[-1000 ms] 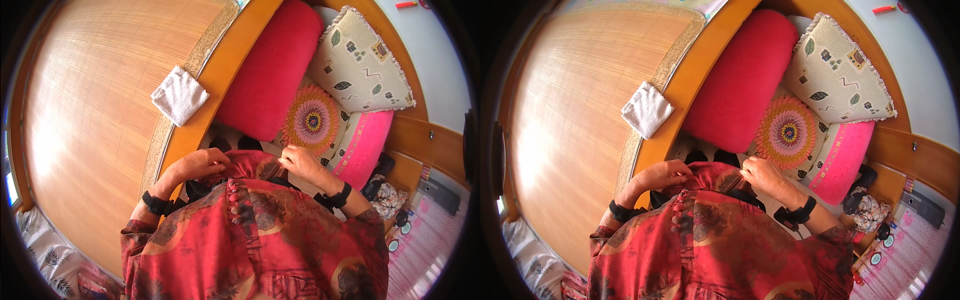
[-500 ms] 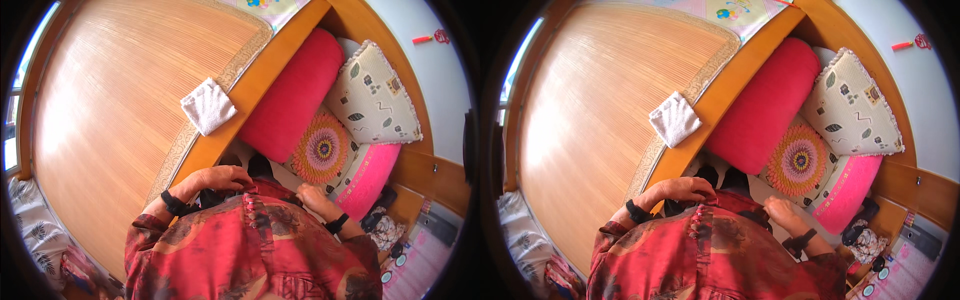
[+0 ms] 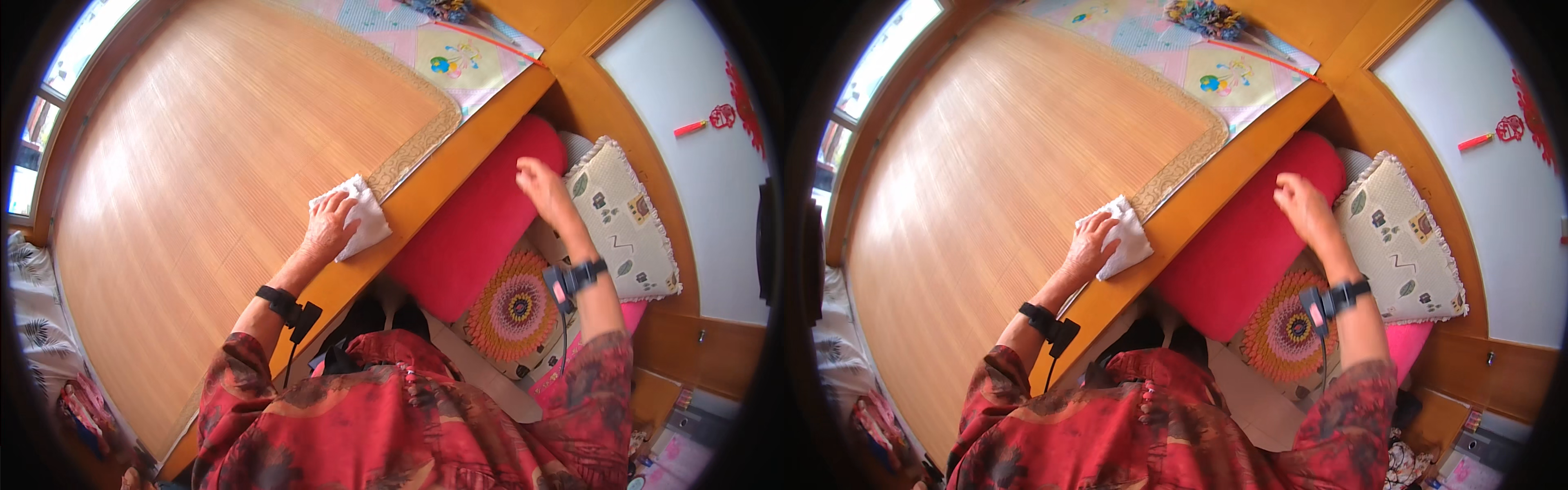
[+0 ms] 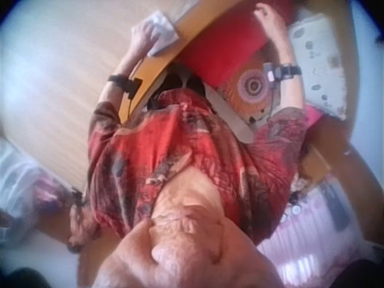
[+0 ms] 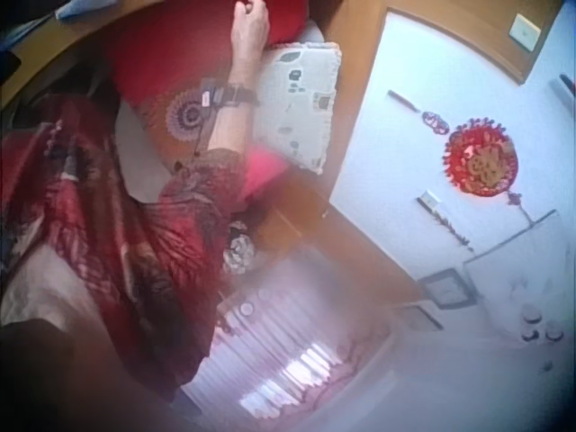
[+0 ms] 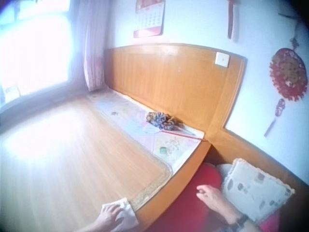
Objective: The person wipes the surface of a wooden mat on a bed and adjacent wall surfaces using a white cloth by hand.
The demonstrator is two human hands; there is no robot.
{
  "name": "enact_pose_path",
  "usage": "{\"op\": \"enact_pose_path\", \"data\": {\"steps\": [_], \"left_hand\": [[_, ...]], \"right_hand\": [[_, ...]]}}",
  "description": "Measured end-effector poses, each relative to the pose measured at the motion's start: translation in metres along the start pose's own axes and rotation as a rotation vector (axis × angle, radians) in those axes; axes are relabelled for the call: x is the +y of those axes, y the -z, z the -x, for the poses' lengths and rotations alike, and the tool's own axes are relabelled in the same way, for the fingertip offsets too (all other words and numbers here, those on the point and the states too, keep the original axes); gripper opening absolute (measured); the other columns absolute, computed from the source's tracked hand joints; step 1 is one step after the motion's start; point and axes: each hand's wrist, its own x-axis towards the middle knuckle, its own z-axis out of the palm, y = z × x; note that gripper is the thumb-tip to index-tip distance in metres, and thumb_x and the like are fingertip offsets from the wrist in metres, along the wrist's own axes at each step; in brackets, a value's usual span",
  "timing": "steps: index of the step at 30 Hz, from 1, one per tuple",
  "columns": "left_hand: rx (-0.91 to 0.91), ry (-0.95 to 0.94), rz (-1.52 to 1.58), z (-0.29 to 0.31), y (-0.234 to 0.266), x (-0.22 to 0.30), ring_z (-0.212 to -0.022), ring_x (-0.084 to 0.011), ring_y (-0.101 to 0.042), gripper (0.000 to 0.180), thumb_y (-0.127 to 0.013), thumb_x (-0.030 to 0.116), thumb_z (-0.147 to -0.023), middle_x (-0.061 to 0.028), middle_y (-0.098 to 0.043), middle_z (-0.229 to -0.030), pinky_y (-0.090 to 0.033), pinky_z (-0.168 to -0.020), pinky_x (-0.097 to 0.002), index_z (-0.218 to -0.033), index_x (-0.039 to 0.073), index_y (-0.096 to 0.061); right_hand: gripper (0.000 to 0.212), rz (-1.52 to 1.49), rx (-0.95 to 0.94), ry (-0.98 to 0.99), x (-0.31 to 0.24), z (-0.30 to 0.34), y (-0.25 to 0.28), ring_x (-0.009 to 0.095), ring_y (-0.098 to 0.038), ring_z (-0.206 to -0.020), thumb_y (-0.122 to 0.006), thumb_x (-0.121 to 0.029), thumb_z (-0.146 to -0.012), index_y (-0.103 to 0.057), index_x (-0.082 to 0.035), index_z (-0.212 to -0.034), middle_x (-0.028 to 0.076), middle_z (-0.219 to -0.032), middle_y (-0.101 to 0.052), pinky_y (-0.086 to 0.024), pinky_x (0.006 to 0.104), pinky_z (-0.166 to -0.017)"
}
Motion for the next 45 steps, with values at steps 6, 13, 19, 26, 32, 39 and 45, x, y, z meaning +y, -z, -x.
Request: {"op": "enact_pose_path", "data": {"steps": [6,13,19,26,32,39,45], "left_hand": [[-0.023,0.118,-0.291,-0.005,-0.052,0.033,-0.129,-0.0329,-0.02,0.061,-0.058,0.032,-0.075,-0.0132,-0.028,-0.138,-0.015,-0.1,-0.0546,-0.129,0.013,-0.038],[-0.006,0.299,-0.308,0.022,-0.05,0.037,-0.13,-0.0326,-0.019,0.055,-0.054,0.028,-0.078,-0.0133,-0.027,-0.138,-0.012,-0.102,-0.0528,-0.129,0.012,-0.038],[0.092,0.62,-0.332,0.077,-0.081,-0.013,-0.131,-0.0317,-0.017,0.052,-0.048,0.021,-0.081,-0.0128,-0.023,-0.14,-0.012,-0.102,-0.0524,-0.131,0.011,-0.034],[0.204,1.057,-0.494,0.186,-0.094,-0.073,-0.13,-0.0318,-0.018,0.055,-0.048,0.02,-0.082,-0.0146,-0.02,-0.141,-0.015,-0.101,-0.0527,-0.133,0.01,-0.03],[0.326,0.976,-0.506,0.147,-0.088,-0.071,-0.125,-0.0336,-0.027,0.048,-0.05,0.008,-0.075,-0.0165,-0.03,-0.136,-0.023,-0.099,-0.0501,-0.122,0.005,-0.04],[0.043,0.332,0.415,0.018,-0.083,0.044,-0.085,-0.028,-0.057,0.017,-0.06,0.003,-0.073,-0.0142,-0.059,-0.088,-0.045,-0.075,-0.0335,-0.091,0.003,-0.059],[-0.755,-0.243,1.177,-0.053,-0.118,0.158,-0.087,-0.0182,-0.058,0.027,-0.053,0.018,-0.085,-0.0101,-0.06,-0.1,-0.046,-0.077,-0.029,-0.105,0.001,-0.058]], "right_hand": [[0.027,0.066,0.387,0.02,0.036,-0.091,-0.022,0.039,-0.056,-0.083,-0.053,-0.016,-0.075,-0.057,0.0,-0.097,0.022,-0.088,-0.059,-0.046,0.0437,-0.074],[0.035,0.23,0.296,0.251,0.034,-0.12,-0.105,0.031,-0.052,-0.096,-0.061,-0.014,-0.073,-0.051,-0.008,-0.106,0.013,-0.104,-0.053,-0.044,0.0403,-0.082],[0.036,0.495,0.384,0.194,0.135,-0.193,-0.105,0.028,-0.049,-0.102,-0.06,-0.02,-0.075,-0.049,-0.01,-0.107,0.011,-0.106,-0.051,-0.046,0.044,-0.077],[0.035,0.571,0.238,-0.001,0.157,-0.228,-0.091,0.029,-0.044,-0.11,-0.052,-0.025,-0.081,-0.048,-0.011,-0.113,0.012,-0.114,-0.049,-0.041,0.0461,-0.085],[0.036,0.351,0.28,-0.22,0.172,-0.255,-0.099,0.032,-0.044,-0.11,-0.049,-0.025,-0.082,-0.048,-0.01,-0.115,0.014,-0.117,-0.049,-0.039,0.0467,-0.088],[0.034,0.157,0.384,-0.208,0.143,-0.254,-0.097,0.035,-0.049,-0.103,-0.049,-0.024,-0.081,-0.052,-0.006,-0.11,0.022,-0.107,-0.053,-0.042,0.0424,-0.085],[0.033,0.042,0.476,-0.204,0.148,-0.249,-0.101,0.038,-0.055,-0.09,-0.05,-0.024,-0.08,-0.056,-0.002,-0.104,0.024,-0.099,-0.057,-0.045,0.0422,-0.079]]}}
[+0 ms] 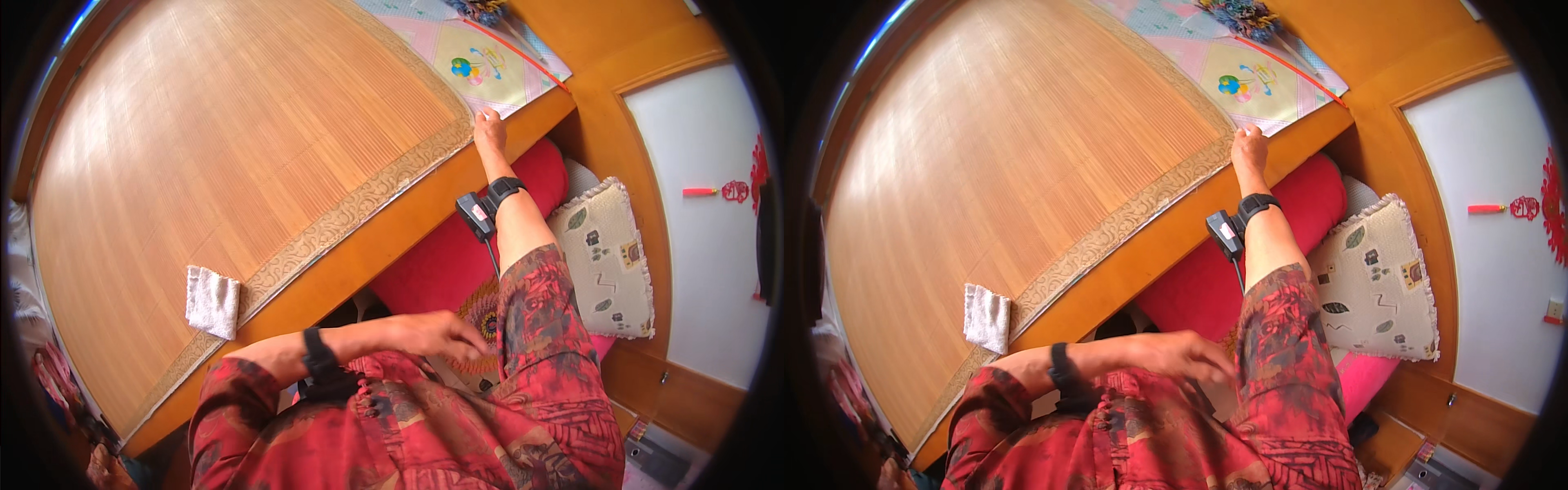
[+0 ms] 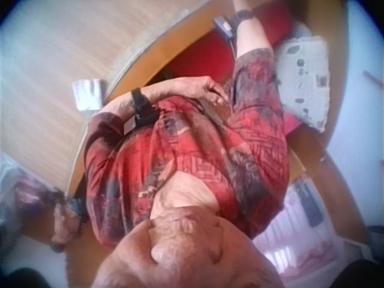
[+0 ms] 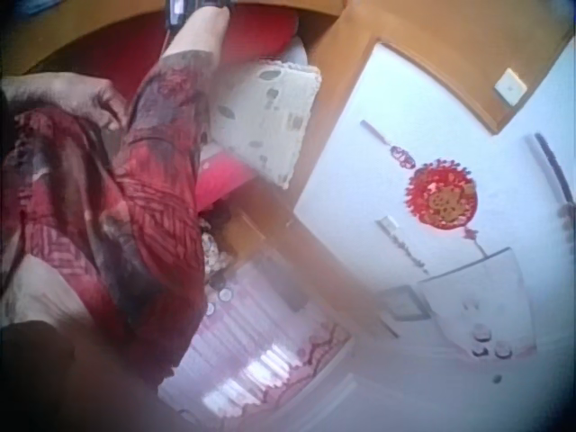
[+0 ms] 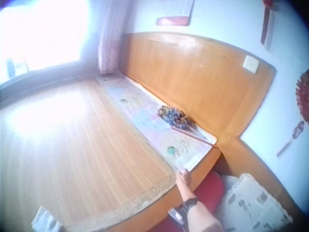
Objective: The person wipes the surface of a wooden mat on a bed and adjacent wall surfaces using a white cloth by hand.
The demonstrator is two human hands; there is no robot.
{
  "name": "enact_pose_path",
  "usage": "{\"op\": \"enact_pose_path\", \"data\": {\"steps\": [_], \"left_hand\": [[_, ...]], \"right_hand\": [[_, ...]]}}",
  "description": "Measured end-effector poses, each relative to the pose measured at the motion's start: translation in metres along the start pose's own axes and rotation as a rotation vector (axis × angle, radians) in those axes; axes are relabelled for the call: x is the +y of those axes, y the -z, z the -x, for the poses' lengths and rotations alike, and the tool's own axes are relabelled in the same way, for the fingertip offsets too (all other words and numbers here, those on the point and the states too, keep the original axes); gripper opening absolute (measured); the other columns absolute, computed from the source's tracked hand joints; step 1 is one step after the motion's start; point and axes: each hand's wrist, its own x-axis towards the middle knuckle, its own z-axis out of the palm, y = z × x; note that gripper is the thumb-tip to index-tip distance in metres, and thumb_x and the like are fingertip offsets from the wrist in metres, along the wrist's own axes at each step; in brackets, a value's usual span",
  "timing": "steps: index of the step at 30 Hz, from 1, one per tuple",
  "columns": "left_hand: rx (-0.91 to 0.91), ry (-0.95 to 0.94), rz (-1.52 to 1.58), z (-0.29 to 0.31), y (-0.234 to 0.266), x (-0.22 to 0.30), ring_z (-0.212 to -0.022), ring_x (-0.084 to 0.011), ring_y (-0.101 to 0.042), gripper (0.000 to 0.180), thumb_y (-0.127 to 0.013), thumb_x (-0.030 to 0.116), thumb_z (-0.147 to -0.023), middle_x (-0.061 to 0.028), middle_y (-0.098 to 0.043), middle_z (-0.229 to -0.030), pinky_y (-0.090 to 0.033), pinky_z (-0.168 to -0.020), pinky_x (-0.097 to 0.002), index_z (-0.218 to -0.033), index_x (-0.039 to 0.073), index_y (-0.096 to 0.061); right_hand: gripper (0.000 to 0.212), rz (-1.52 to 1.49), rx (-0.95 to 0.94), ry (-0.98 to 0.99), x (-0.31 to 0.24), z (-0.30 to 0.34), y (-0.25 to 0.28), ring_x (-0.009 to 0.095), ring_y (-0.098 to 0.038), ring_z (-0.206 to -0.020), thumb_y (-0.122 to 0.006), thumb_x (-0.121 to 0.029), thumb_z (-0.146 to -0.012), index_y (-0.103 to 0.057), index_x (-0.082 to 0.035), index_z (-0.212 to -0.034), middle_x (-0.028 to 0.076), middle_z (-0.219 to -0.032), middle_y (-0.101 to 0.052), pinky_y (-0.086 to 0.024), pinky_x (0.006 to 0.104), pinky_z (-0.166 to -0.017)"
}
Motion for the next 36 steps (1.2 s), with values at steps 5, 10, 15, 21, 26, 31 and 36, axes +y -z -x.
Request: {"op": "enact_pose_path", "data": {"steps": [5,10,15,21,26,31,36], "left_hand": [[-0.385,0.282,0.507,-0.044,-0.036,0.026,-0.077,-0.0122,-0.058,0.022,-0.057,0.02,-0.083,-0.005,-0.064,-0.083,-0.046,-0.069,-0.0256,-0.093,0.0,-0.062],[-0.418,0.256,0.655,-0.058,-0.062,0.013,-0.063,-0.0107,-0.057,0.009,-0.059,0.009,-0.075,-0.0037,-0.061,-0.069,-0.044,-0.056,-0.0253,-0.076,0.001,-0.062],[-0.244,0.381,1.163,-0.046,-0.07,0.031,-0.057,-0.0169,-0.057,0.01,-0.057,-0.002,-0.071,-0.0075,-0.055,-0.058,-0.048,-0.056,-0.0293,-0.061,-0.004,-0.057],[-0.126,0.218,1.222,-0.062,-0.087,0.023,-0.059,-0.0172,-0.058,0.008,-0.058,-0.004,-0.068,-0.0065,-0.057,-0.063,-0.048,-0.049,-0.0277,-0.075,-0.002,-0.06],[-0.141,0.11,1.021,-0.069,-0.076,0.039,-0.063,-0.016,-0.059,0.024,-0.059,-0.003,-0.067,-0.0061,-0.059,-0.074,-0.047,-0.046,-0.0252,-0.09,0.0,-0.058],[-0.072,0.042,0.934,-0.074,-0.07,0.038,-0.066,-0.0141,-0.06,0.032,-0.06,-0.002,-0.067,-0.0059,-0.06,-0.082,-0.046,-0.044,-0.0233,-0.099,0.002,-0.056],[-0.051,0.013,0.889,-0.077,-0.062,0.036,-0.069,-0.0123,-0.06,0.041,-0.061,-0.002,-0.068,-0.0058,-0.06,-0.089,-0.045,-0.042,-0.0215,-0.108,0.003,-0.053]], "right_hand": [[0.033,0.03,0.024,0.092,-0.002,0.0,0.01,0.038,-0.056,-0.089,-0.05,-0.025,-0.08,-0.058,-0.001,-0.101,0.025,-0.095,-0.059,-0.045,0.0416,-0.079],[0.035,-0.019,0.061,0.107,0.019,-0.001,0.008,0.038,-0.056,-0.091,-0.05,-0.027,-0.08,-0.057,0.0,-0.102,0.024,-0.096,-0.059,-0.044,0.0412,-0.08],[0.033,-0.063,0.006,0.183,0.009,0.001,0.0,0.035,-0.057,-0.09,-0.05,-0.028,-0.081,-0.058,-0.003,-0.101,0.021,-0.096,-0.06,-0.045,0.0389,-0.078],[0.035,-0.093,-0.057,0.146,0.026,-0.001,-0.007,0.03,-0.057,-0.095,-0.049,-0.029,-0.083,-0.057,-0.002,-0.104,0.017,-0.101,-0.06,-0.044,0.0347,-0.082],[0.034,-0.11,-0.1,0.202,0.036,-0.014,-0.006,0.029,-0.056,-0.098,-0.048,-0.026,-0.084,-0.056,0.0,-0.104,0.017,-0.103,-0.059,-0.043,0.0344,-0.084],[0.031,-0.006,-0.154,0.329,-0.014,-0.01,-0.002,0.032,-0.054,-0.096,-0.047,-0.025,-0.085,-0.057,-0.001,-0.103,0.019,-0.1,-0.059,-0.042,0.0369,-0.083],[0.029,0.026,-0.168,0.406,-0.034,-0.015,-0.002,0.034,-0.052,-0.094,-0.048,-0.024,-0.085,-0.056,-0.004,-0.105,0.02,-0.098,-0.057,-0.042,0.0389,-0.082]]}}
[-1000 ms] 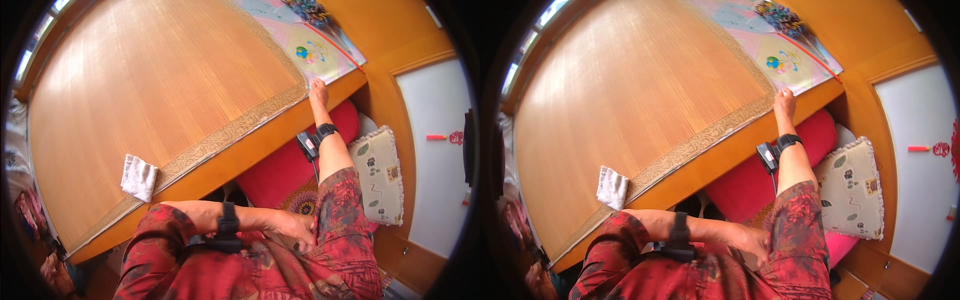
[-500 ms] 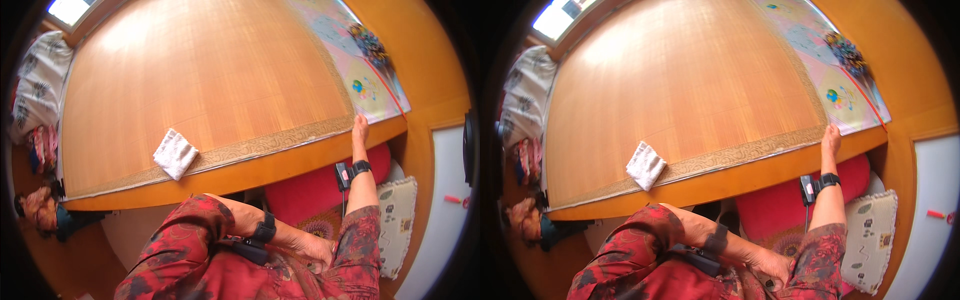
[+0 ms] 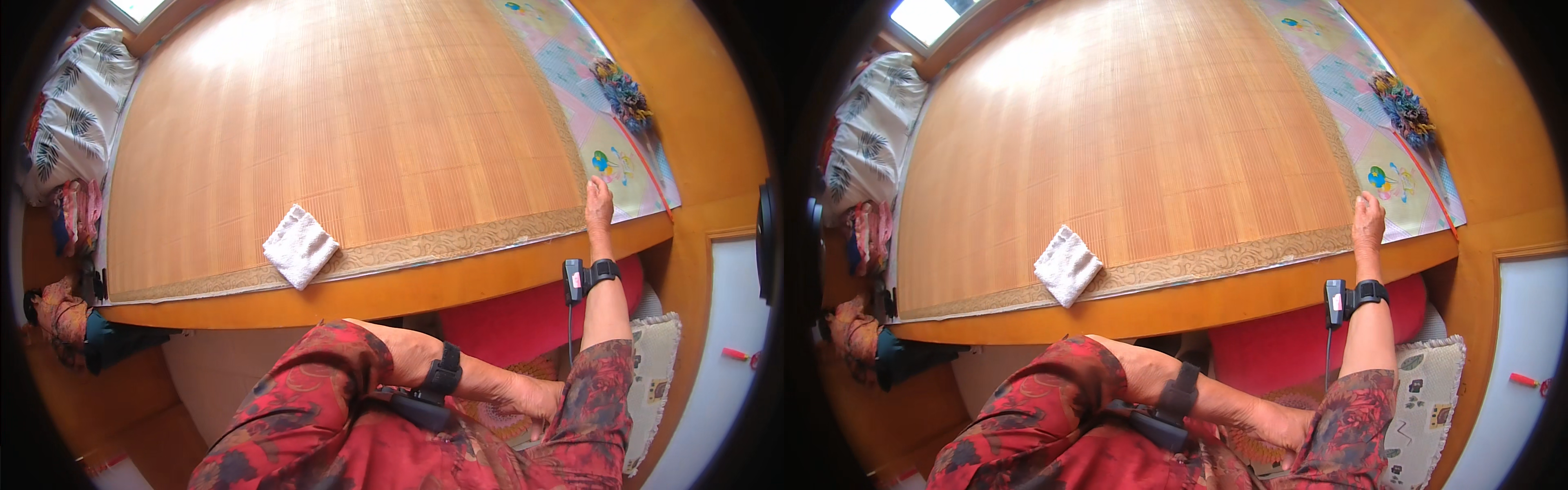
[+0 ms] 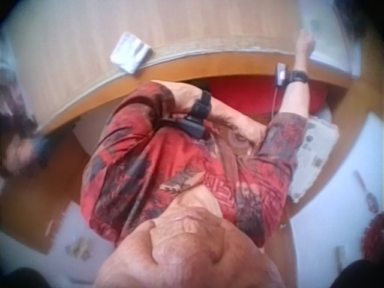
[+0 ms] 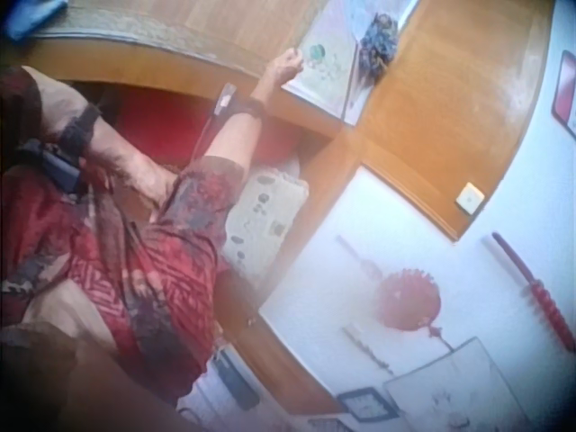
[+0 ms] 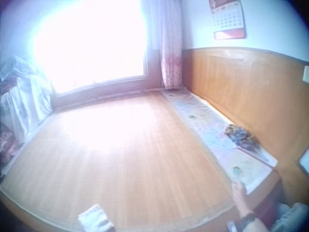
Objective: The person wipes the surface of a wooden mat on a bed and adjacent wall surfaces using a white cloth by hand.
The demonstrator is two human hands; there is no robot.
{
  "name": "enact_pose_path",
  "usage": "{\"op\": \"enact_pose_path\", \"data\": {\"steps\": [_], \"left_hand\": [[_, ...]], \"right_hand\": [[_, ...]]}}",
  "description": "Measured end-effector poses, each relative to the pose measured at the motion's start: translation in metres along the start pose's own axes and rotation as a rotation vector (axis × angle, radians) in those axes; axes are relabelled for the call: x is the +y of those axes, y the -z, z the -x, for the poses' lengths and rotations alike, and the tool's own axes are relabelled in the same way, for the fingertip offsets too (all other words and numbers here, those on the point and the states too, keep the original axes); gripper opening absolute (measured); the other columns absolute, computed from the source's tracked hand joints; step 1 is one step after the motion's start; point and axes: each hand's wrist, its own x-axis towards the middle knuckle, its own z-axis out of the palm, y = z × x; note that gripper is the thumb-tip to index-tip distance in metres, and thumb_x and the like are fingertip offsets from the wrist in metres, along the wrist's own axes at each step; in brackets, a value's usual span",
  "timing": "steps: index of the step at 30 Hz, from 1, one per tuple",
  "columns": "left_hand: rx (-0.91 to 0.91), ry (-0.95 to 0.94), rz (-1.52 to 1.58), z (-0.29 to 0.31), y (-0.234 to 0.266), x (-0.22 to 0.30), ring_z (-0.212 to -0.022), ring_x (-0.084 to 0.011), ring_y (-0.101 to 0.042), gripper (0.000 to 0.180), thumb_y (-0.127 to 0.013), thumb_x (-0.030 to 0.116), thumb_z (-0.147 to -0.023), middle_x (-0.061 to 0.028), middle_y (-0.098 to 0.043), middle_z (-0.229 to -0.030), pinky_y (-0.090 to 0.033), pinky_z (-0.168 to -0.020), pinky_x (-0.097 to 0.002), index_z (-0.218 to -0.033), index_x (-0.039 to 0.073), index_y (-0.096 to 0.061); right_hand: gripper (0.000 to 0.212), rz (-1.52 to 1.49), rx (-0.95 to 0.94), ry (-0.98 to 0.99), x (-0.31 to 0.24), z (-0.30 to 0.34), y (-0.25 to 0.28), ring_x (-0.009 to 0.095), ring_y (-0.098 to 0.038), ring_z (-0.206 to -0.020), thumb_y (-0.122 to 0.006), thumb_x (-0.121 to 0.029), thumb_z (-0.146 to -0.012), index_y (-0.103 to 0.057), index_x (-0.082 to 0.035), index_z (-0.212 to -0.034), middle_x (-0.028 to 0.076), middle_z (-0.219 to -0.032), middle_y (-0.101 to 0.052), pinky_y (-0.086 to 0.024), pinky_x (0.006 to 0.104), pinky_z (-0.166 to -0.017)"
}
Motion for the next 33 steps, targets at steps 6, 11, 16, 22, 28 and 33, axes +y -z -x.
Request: {"op": "enact_pose_path", "data": {"steps": [6,11,16,22,28,33], "left_hand": [[-0.003,0.016,-0.015,0.002,0.005,0.005,-0.075,-0.0171,-0.06,0.048,-0.063,-0.002,-0.064,-0.0068,-0.058,-0.097,-0.05,-0.043,-0.0256,-0.11,0.004,-0.052],[-0.001,-0.01,-0.063,0.005,0.008,0.015,-0.077,-0.0172,-0.06,0.047,-0.063,-0.002,-0.065,-0.0073,-0.059,-0.096,-0.05,-0.044,-0.0263,-0.11,0.003,-0.052],[-0.003,-0.02,-0.047,0.006,0.013,0.013,-0.079,-0.0172,-0.06,0.044,-0.064,-0.001,-0.066,-0.0068,-0.06,-0.096,-0.051,-0.046,-0.027,-0.108,0.003,-0.054],[0.008,0.011,-0.109,0.018,0.019,0.02,-0.071,-0.016,-0.061,0.03,-0.062,0.0,-0.068,-0.0059,-0.063,-0.086,-0.05,-0.049,-0.0262,-0.098,0.001,-0.06],[0.056,0.081,-0.172,0.029,0.021,0.027,-0.068,-0.0141,-0.061,0.024,-0.059,-0.003,-0.068,-0.0063,-0.064,-0.082,-0.049,-0.053,-0.024,-0.092,-0.002,-0.062],[0.049,0.107,-0.144,0.041,0.019,0.02,-0.067,-0.0158,-0.062,0.014,-0.06,0.0,-0.073,-0.0072,-0.064,-0.079,-0.051,-0.057,-0.0266,-0.086,-0.001,-0.063]], "right_hand": [[0.03,0.049,-0.039,-0.018,-0.001,0.003,0.001,0.034,-0.052,-0.094,-0.05,-0.026,-0.085,-0.055,-0.005,-0.106,0.02,-0.099,-0.055,-0.042,0.0388,-0.082],[0.031,0.073,-0.061,-0.005,-0.011,0.007,0.007,0.034,-0.052,-0.095,-0.05,-0.027,-0.085,-0.055,-0.006,-0.107,0.02,-0.1,-0.055,-0.041,0.0382,-0.083],[0.033,0.067,-0.101,-0.01,-0.013,0.007,0.011,0.034,-0.051,-0.096,-0.05,-0.028,-0.085,-0.054,-0.005,-0.109,0.02,-0.101,-0.055,-0.041,0.0382,-0.085],[0.035,0.043,-0.142,0.002,-0.011,0.011,0.006,0.035,-0.049,-0.101,-0.051,-0.03,-0.085,-0.053,-0.005,-0.109,0.02,-0.105,-0.054,-0.04,0.0383,-0.086],[0.036,0.027,-0.149,0.046,-0.011,0.007,-0.003,0.035,-0.05,-0.101,-0.05,-0.031,-0.085,-0.053,-0.006,-0.11,0.02,-0.106,-0.055,-0.039,0.0385,-0.087],[0.036,-0.125,-0.094,0.136,0.002,0.008,-0.02,0.035,-0.054,-0.094,-0.054,-0.03,-0.083,-0.055,-0.002,-0.105,0.022,-0.097,-0.058,-0.042,0.0405,-0.082]]}}
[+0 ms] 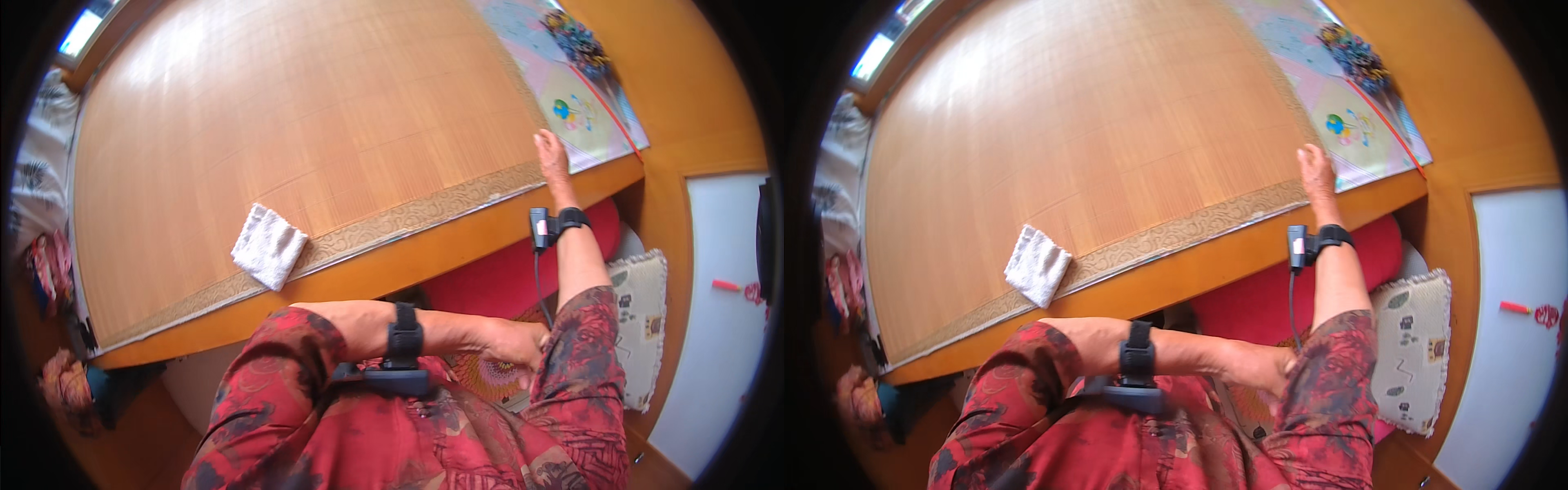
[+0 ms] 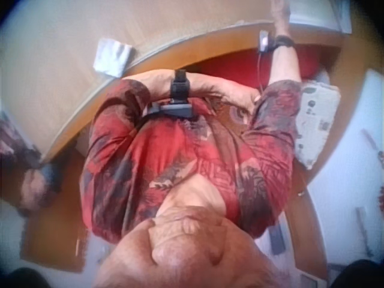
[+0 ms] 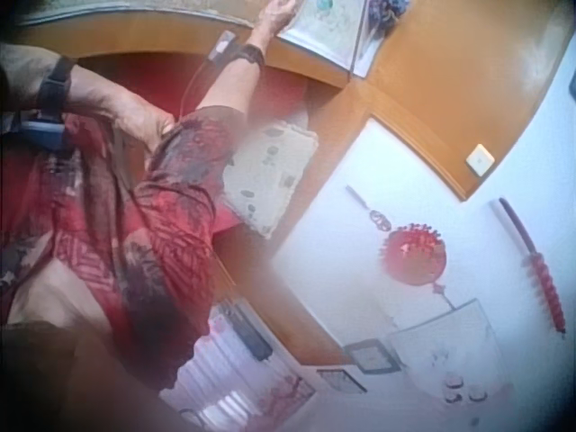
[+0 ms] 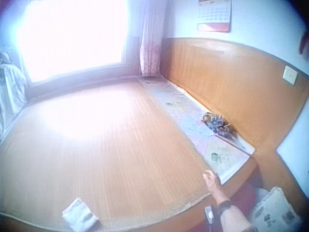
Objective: The person wipes the surface of a wooden mat on a bed and adjacent wall surfaces using a white cloth by hand.
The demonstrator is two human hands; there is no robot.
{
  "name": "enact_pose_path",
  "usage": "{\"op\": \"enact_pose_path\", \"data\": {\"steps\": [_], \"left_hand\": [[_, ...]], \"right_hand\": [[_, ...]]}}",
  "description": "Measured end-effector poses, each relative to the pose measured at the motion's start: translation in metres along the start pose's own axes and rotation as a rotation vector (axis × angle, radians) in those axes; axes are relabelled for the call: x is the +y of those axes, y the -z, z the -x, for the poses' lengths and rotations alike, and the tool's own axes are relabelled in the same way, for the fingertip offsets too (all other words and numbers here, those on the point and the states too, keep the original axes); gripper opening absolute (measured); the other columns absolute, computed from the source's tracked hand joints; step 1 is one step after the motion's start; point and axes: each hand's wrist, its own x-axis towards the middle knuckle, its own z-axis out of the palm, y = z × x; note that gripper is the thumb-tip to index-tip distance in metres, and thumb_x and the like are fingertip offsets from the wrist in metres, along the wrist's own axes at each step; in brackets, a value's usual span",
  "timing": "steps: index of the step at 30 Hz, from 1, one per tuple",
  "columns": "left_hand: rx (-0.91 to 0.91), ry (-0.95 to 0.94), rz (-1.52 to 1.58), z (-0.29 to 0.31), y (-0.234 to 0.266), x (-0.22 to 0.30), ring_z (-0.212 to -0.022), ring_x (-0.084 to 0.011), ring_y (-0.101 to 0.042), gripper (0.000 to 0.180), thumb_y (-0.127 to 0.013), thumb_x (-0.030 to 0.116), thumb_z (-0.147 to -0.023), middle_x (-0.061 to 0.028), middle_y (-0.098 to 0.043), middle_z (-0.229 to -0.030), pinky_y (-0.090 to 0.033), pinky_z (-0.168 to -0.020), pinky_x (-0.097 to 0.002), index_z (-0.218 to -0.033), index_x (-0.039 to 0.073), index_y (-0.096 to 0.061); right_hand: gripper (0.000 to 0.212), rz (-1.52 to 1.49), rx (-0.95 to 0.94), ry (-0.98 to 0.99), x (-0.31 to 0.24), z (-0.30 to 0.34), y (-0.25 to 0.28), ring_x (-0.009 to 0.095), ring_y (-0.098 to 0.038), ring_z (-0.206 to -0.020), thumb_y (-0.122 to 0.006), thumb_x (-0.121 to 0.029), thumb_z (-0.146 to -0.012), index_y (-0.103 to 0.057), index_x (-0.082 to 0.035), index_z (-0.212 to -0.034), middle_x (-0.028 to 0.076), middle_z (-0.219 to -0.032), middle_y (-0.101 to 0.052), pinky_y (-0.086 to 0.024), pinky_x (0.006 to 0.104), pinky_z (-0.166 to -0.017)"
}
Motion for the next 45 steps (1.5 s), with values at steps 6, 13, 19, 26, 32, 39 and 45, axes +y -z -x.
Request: {"op": "enact_pose_path", "data": {"steps": [6,13,19,26,32,39,45], "left_hand": [[-0.168,0.128,-0.059,0.035,0.011,0.005,-0.073,-0.0176,-0.063,0.016,-0.057,0.01,-0.08,-0.0113,-0.064,-0.081,-0.051,-0.064,-0.0266,-0.088,-0.003,-0.062],[0.884,-0.179,-0.622,0.161,0.098,0.015,-0.08,-0.0158,-0.06,0.02,-0.057,0.005,-0.079,-0.0086,-0.063,-0.088,-0.048,-0.071,-0.0281,-0.098,0.006,-0.06],[1.839,-0.138,-1.697,0.288,0.13,-0.015,-0.112,-0.0281,-0.044,0.033,-0.058,0.004,-0.075,-0.0107,-0.051,-0.115,-0.034,-0.093,-0.0385,-0.107,0.008,-0.053],[1.903,0.414,-1.653,0.294,0.144,-0.055,-0.131,-0.0257,-0.018,0.052,-0.047,0.028,-0.084,-0.0107,-0.025,-0.14,-0.01,-0.105,-0.0451,-0.129,0.008,-0.034],[2.031,0.258,-1.617,0.291,0.172,-0.022,-0.131,-0.0283,-0.018,0.051,-0.047,0.028,-0.084,-0.0141,-0.025,-0.139,-0.009,-0.105,-0.046,-0.129,0.008,-0.035],[1.844,0.049,-1.699,0.249,0.176,0.024,-0.13,-0.0295,-0.021,0.05,-0.053,0.024,-0.082,-0.0152,-0.026,-0.138,-0.012,-0.105,-0.0457,-0.126,0.006,-0.038],[1.486,-0.011,-1.816,0.202,0.151,0.05,-0.129,-0.0307,-0.022,0.044,-0.056,0.017,-0.08,-0.0137,-0.028,-0.137,-0.017,-0.105,-0.0406,-0.121,0.006,-0.044]], "right_hand": [[0.037,-0.065,0.029,-0.183,-0.012,0.025,-0.021,0.035,-0.056,-0.092,-0.055,-0.032,-0.081,-0.057,-0.002,-0.102,0.022,-0.096,-0.059,-0.044,0.0388,-0.079],[0.032,0.035,0.154,-0.23,-0.026,0.057,-0.026,0.035,-0.053,-0.094,-0.052,-0.03,-0.083,-0.057,-0.003,-0.1,0.021,-0.097,-0.058,-0.043,0.0386,-0.082],[0.027,0.411,0.22,0.033,-0.017,0.073,-0.035,0.029,-0.051,-0.099,-0.052,-0.023,-0.083,-0.055,-0.008,-0.106,0.013,-0.105,-0.054,-0.042,0.0377,-0.083],[0.037,0.695,0.107,0.097,0.006,0.066,-0.049,0.024,-0.04,-0.117,-0.051,-0.031,-0.084,-0.047,-0.018,-0.119,0.006,-0.123,-0.046,-0.036,0.0451,-0.091],[0.036,0.725,0.203,0.127,-0.002,0.062,-0.043,0.022,-0.04,-0.117,-0.051,-0.03,-0.084,-0.05,-0.019,-0.118,0.004,-0.121,-0.048,-0.032,0.0444,-0.093],[0.032,0.663,0.198,0.126,-0.054,0.077,-0.055,0.022,-0.039,-0.116,-0.054,-0.028,-0.082,-0.053,-0.016,-0.112,0.003,-0.118,-0.048,-0.03,0.0431,-0.095],[0.029,0.536,0.232,0.025,-0.077,0.059,-0.036,0.023,-0.042,-0.115,-0.048,-0.027,-0.087,-0.053,-0.014,-0.113,0.006,-0.117,-0.051,-0.03,0.0401,-0.096]]}}
